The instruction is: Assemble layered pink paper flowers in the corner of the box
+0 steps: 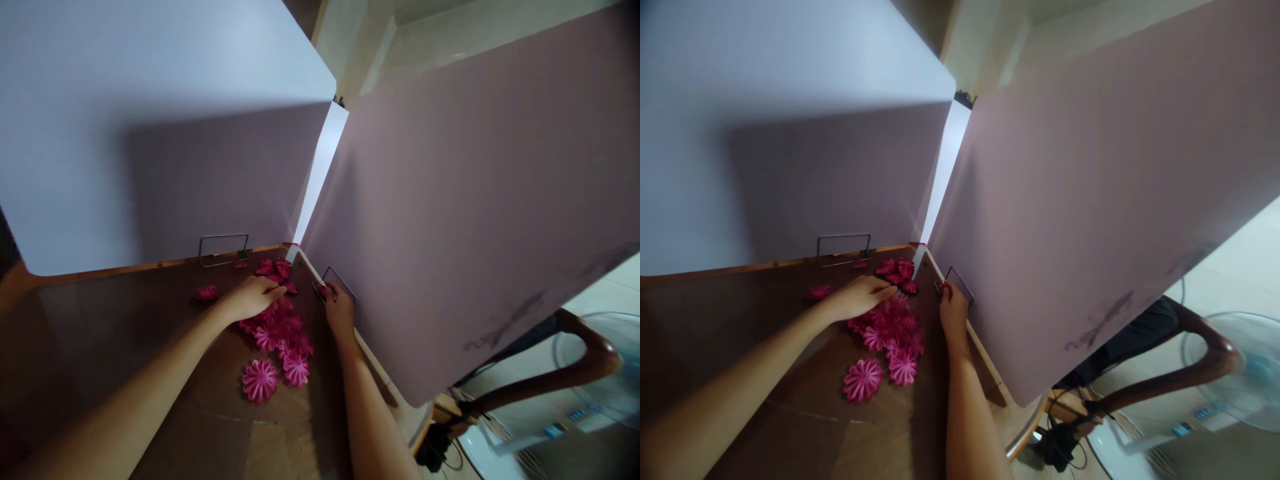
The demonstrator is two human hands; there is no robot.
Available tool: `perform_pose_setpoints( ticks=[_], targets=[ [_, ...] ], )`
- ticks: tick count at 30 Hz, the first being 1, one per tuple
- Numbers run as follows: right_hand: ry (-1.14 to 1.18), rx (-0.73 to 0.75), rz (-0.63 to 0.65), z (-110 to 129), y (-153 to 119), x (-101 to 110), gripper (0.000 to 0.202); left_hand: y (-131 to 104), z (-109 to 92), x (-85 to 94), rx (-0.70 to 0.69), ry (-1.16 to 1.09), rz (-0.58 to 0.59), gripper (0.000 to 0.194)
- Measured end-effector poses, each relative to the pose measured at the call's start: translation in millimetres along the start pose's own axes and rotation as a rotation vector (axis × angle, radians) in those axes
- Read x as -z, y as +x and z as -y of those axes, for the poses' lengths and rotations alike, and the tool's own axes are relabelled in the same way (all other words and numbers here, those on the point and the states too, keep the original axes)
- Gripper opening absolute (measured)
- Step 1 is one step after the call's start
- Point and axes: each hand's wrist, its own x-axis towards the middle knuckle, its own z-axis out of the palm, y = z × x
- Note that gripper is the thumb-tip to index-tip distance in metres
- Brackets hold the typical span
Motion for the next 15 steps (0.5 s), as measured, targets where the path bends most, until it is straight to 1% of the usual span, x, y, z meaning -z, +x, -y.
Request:
perform_pose_setpoints(
  ticks=[4,9,12,15],
  targets=[
    [-0.153,0.066,0.088,-13,0,1,0.038,1,-2,2.8,-0.008,0.022,-0.028,0.043],
    [-0.268,0.132,0.201,-23,0,-5,0.044,0,1,2.4,-0.035,0.071,-0.039,0.033],
    [-0.318,0.147,0.209,-23,0,-7,0.045,-2,2,-0.2,-0.039,0.09,-0.022,0.03],
    [-0.359,0.134,0.184,-21,-1,-6,0.039,-2,2,-2.9,-0.041,0.105,-0.017,0.03]
  ],
)
